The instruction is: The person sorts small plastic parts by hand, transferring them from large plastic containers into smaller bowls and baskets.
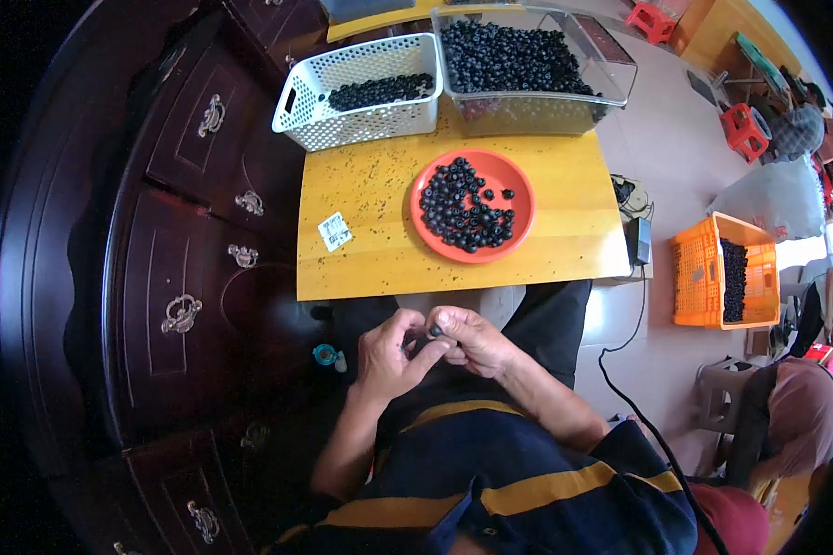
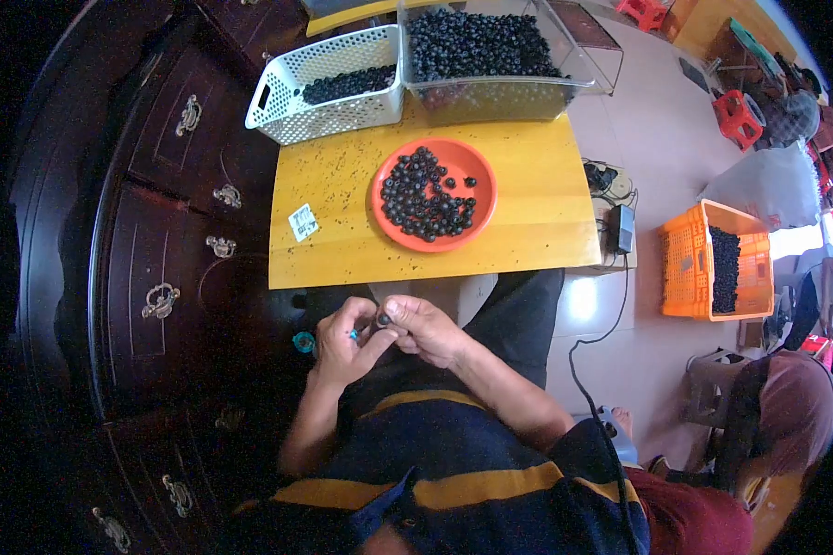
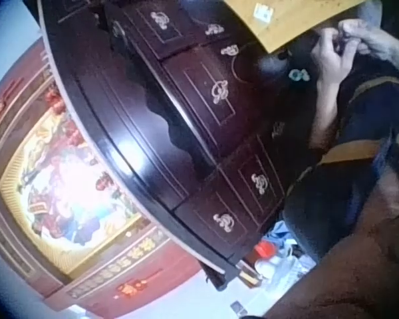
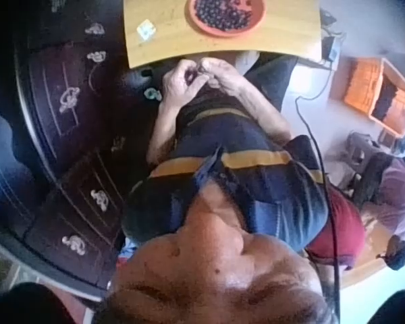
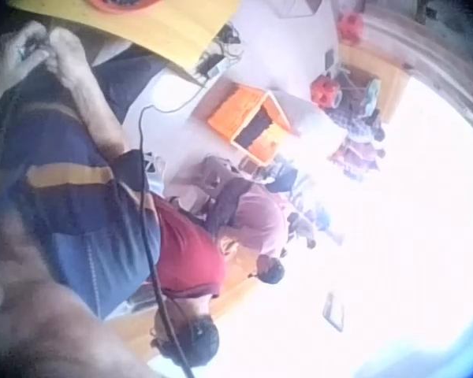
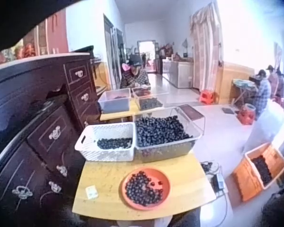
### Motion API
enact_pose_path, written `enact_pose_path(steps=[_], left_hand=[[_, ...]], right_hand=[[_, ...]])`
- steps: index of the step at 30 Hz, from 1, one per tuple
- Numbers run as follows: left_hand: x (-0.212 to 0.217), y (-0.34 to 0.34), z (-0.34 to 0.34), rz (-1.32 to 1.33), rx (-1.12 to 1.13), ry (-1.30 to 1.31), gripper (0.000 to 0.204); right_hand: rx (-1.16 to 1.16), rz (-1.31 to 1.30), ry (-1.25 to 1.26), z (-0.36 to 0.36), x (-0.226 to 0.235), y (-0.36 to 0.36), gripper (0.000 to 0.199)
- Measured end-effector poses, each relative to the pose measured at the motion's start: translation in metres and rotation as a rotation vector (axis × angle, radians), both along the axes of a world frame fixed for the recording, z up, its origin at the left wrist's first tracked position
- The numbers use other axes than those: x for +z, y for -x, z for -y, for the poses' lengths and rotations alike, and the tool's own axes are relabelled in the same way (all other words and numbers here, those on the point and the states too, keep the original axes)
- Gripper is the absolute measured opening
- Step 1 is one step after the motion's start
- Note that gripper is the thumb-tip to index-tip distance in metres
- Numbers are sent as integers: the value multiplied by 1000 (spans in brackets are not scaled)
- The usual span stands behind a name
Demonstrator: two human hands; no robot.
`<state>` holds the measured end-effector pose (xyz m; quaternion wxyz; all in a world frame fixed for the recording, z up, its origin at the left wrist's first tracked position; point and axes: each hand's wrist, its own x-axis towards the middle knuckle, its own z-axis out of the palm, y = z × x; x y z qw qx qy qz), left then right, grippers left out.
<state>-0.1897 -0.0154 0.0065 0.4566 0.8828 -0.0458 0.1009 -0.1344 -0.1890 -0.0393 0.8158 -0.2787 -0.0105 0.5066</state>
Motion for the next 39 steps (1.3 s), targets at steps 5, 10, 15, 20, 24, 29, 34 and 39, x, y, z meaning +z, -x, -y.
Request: enact_pose_path(steps=[5,10,15,20,24,29,34,39], left_hand=[[6,-3,-5,-14,-29,-74,45],[8,-1,-8,9,-75,-197,45],[6,-2,-8,15,-88,-229,45],[6,-2,-8,3,-95,-255,46],[5,-2,-8,17,-103,-279,46],[2,-3,-6,22,-112,-304,44],[-5,-2,-5,59,-126,-272,43],[7,-10,-13,78,-80,-246,45]], right_hand=[[43,31,41,0,-2,0,29],[53,9,48,0,-3,1,25],[41,29,91,0,-1,1,26],[64,121,102,2,-4,-2,32],[55,118,120,2,3,-3,33],[52,147,142,3,2,-4,33],[26,171,187,-2,3,-4,31],[-8,128,170,-6,15,-2,30]])
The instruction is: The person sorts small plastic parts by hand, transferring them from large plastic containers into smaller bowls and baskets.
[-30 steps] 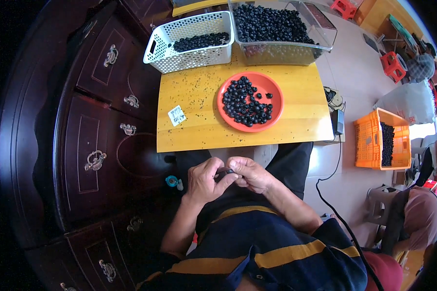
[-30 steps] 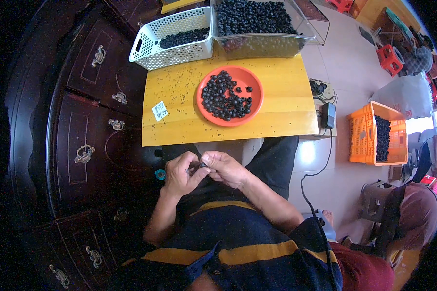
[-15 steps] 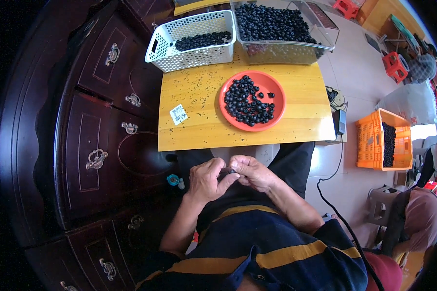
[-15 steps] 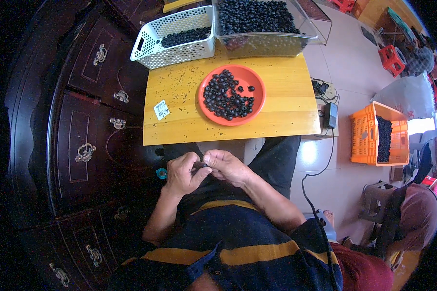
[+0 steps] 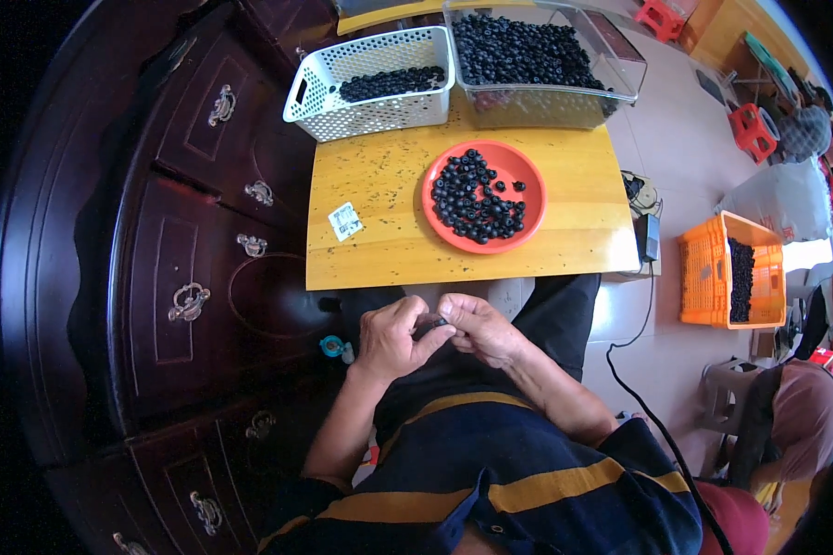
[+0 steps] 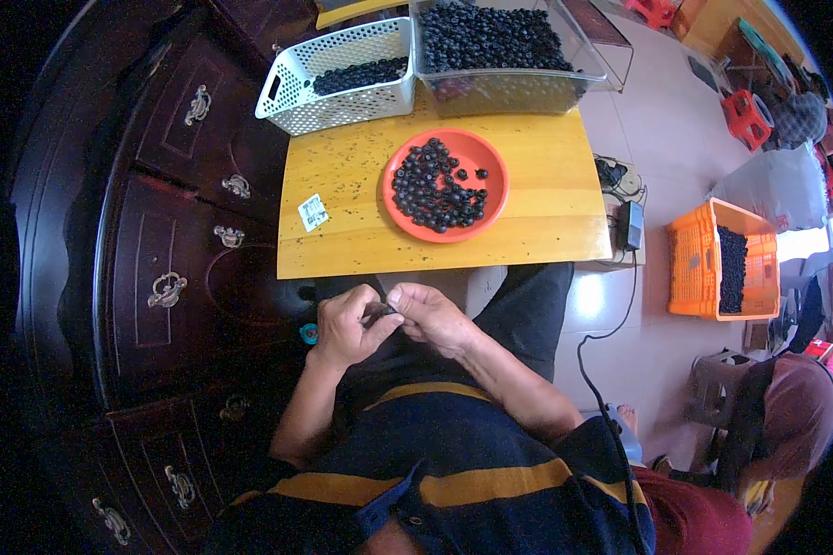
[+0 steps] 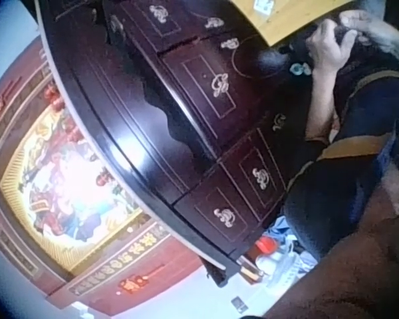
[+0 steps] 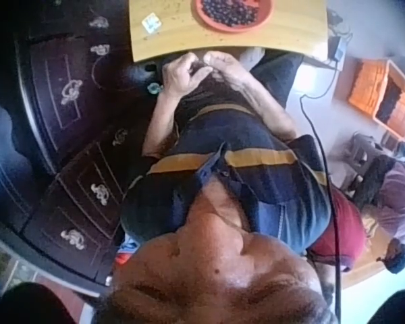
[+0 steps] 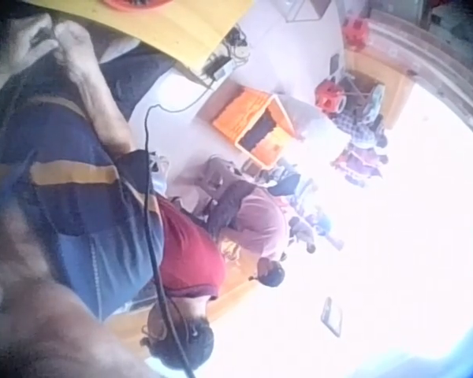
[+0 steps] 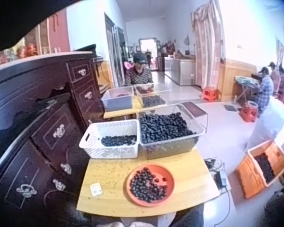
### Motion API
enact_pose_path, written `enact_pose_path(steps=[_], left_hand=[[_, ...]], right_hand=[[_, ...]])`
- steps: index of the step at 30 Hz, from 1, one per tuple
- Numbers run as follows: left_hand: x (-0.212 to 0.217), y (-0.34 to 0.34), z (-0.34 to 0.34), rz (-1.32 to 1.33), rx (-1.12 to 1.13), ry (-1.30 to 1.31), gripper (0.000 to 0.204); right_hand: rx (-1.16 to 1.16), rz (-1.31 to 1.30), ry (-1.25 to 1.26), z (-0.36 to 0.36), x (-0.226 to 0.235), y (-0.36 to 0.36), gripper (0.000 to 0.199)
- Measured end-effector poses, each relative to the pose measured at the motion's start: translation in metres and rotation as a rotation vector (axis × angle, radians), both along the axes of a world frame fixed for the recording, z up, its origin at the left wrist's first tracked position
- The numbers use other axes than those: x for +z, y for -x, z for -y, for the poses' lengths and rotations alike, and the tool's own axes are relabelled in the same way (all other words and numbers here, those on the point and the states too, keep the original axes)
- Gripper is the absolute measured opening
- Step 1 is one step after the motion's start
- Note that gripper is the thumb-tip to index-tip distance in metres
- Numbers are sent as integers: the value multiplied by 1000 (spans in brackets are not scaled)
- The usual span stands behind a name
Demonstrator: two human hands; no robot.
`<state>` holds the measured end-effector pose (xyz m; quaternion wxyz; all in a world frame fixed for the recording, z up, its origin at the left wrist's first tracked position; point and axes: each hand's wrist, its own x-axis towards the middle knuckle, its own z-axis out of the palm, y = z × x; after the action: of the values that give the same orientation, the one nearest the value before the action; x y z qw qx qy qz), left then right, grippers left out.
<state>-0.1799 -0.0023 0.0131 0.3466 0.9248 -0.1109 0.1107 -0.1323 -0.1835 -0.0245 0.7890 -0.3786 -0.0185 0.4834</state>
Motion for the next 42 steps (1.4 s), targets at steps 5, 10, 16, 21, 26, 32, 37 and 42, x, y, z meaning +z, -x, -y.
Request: enact_pose_path(steps=[5,10,16,21,26,32,37,42], left_hand=[[8,0,-1,1,12,11,43],[9,-1,6,-18,38,139,35],[8,-4,3,-33,6,93,33],[8,-7,2,-63,-46,-25,32],[14,-11,9,-69,-19,41,27],[19,-26,2,-131,-77,18,24],[67,-97,-32,-219,7,-198,27],[139,-201,-54,300,319,-149,41]], right_hand=[[8,-60,-53,0,0,0,31],[-25,-85,-63,-1,-4,2,28],[-17,-101,-64,-1,-5,0,28],[-30,-92,-75,0,-9,-2,27],[-40,-113,-69,3,-16,0,29],[-79,-169,-49,3,-12,2,31],[-142,-291,-30,4,-12,1,36],[-207,-400,-141,8,-28,-1,37]])
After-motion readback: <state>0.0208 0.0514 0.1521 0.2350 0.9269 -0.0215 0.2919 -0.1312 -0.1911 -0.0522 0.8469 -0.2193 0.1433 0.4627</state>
